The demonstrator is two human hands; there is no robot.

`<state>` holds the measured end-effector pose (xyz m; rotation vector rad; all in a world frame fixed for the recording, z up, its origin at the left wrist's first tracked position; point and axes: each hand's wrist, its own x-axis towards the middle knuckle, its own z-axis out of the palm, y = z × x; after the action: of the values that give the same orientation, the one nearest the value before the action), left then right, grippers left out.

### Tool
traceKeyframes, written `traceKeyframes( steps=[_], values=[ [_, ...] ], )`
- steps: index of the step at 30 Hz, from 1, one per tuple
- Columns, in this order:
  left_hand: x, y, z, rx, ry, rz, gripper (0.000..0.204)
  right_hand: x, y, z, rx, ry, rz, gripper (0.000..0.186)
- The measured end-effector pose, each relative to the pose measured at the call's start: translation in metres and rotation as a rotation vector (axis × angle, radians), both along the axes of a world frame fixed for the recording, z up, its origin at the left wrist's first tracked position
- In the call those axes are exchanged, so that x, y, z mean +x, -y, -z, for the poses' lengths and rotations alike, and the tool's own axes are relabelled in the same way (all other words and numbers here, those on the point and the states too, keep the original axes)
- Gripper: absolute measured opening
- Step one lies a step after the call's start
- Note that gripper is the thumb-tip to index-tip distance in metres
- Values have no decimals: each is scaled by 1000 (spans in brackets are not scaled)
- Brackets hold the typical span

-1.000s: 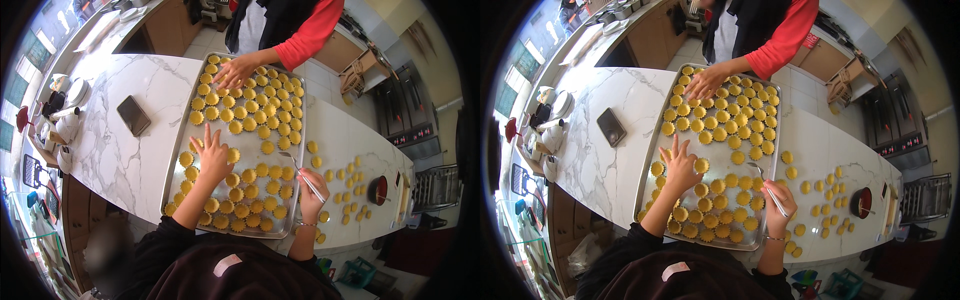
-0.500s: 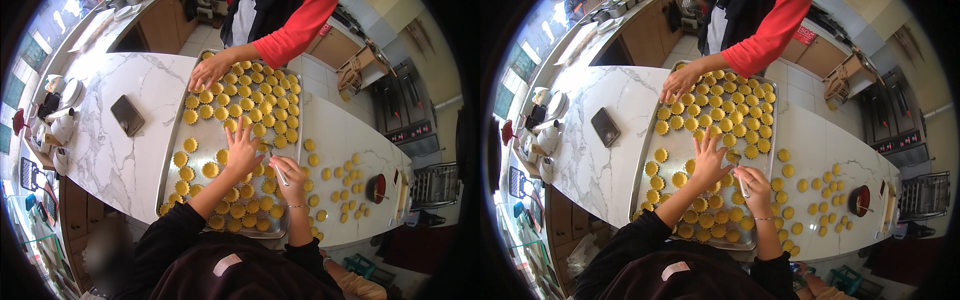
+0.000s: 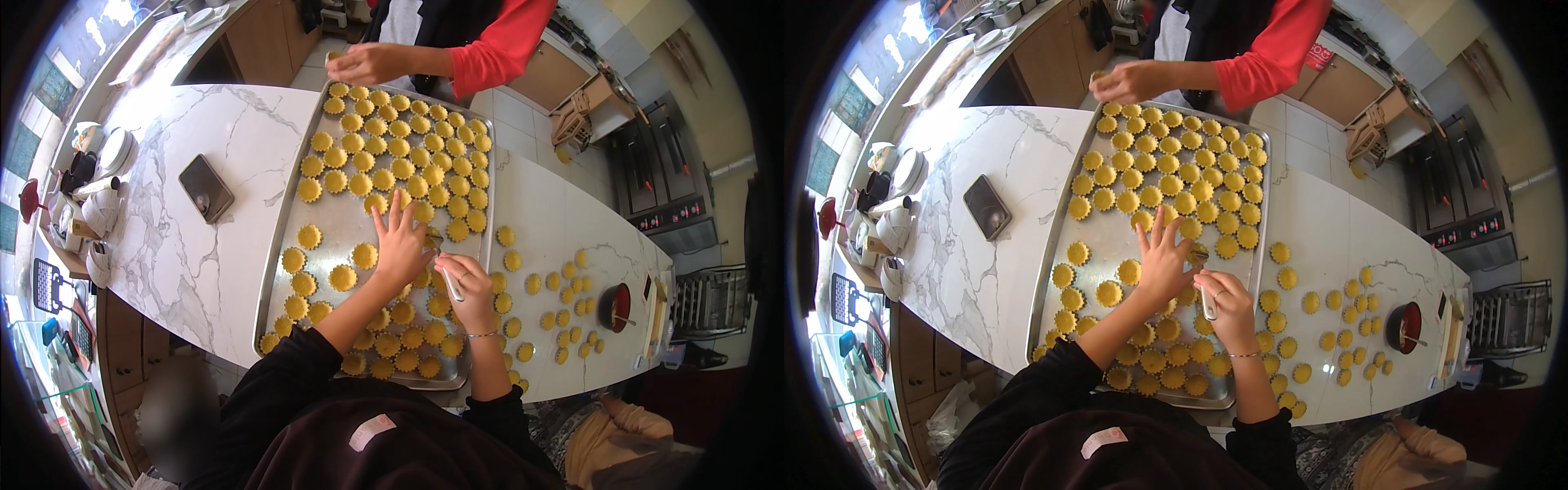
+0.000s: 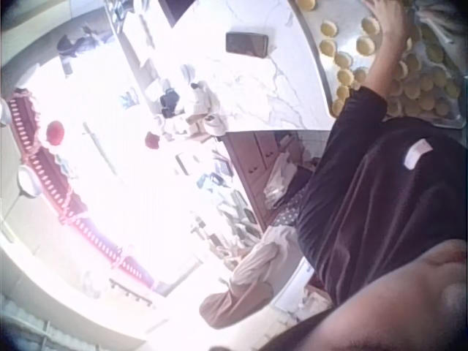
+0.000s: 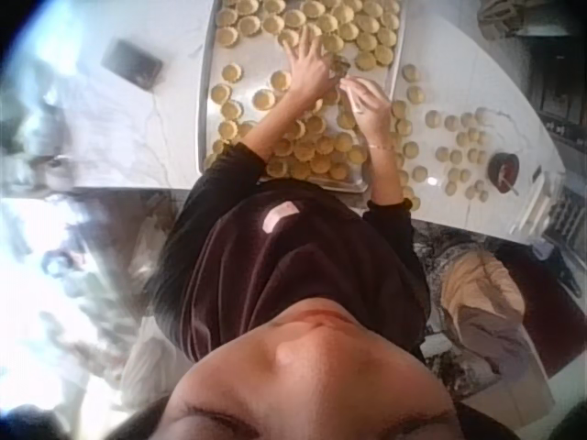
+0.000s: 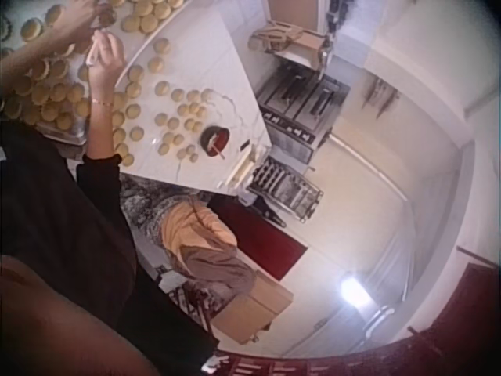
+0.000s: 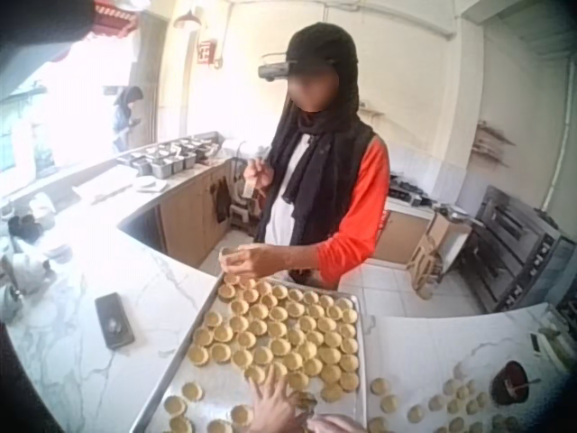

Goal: The person uses a fork to poke holes in the bottom of small pastry shells on a tray while another person places more shells onto the tray.

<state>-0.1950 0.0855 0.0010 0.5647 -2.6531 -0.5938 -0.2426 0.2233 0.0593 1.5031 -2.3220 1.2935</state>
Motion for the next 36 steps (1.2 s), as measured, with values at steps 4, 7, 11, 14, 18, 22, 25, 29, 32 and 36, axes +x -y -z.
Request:
traceKeyframes(
  steps=[4,7,11,14,18,22,25,29,32,36],
  values=[
    [-2,0,4,-28,14,-20,40,2,-1,2,11,-5,13,28],
    [-3,-1,1,-10,44,-11,39,3,-4,2,-33,-8,30,28],
    [-2,0,-1,-6,46,-14,39,4,-6,-1,-52,-27,33,28],
    [-2,0,0,4,43,-16,40,5,-6,-1,-49,-21,30,28],
    [-2,0,-1,6,35,-16,40,6,-4,-1,-16,-8,21,27],
    [-2,0,-1,13,44,-17,41,7,-3,-1,8,4,29,27],
    [-3,1,0,3,56,-27,41,6,-1,-1,21,-2,22,27],
    [-3,1,-2,-1,56,-29,41,1,-5,1,-28,24,26,27],
    [-3,0,-2,16,44,-13,42,0,-10,-11,-101,4,61,28],
    [-2,1,-2,27,23,-27,43,0,-9,-20,-23,9,14,26]
  ],
)
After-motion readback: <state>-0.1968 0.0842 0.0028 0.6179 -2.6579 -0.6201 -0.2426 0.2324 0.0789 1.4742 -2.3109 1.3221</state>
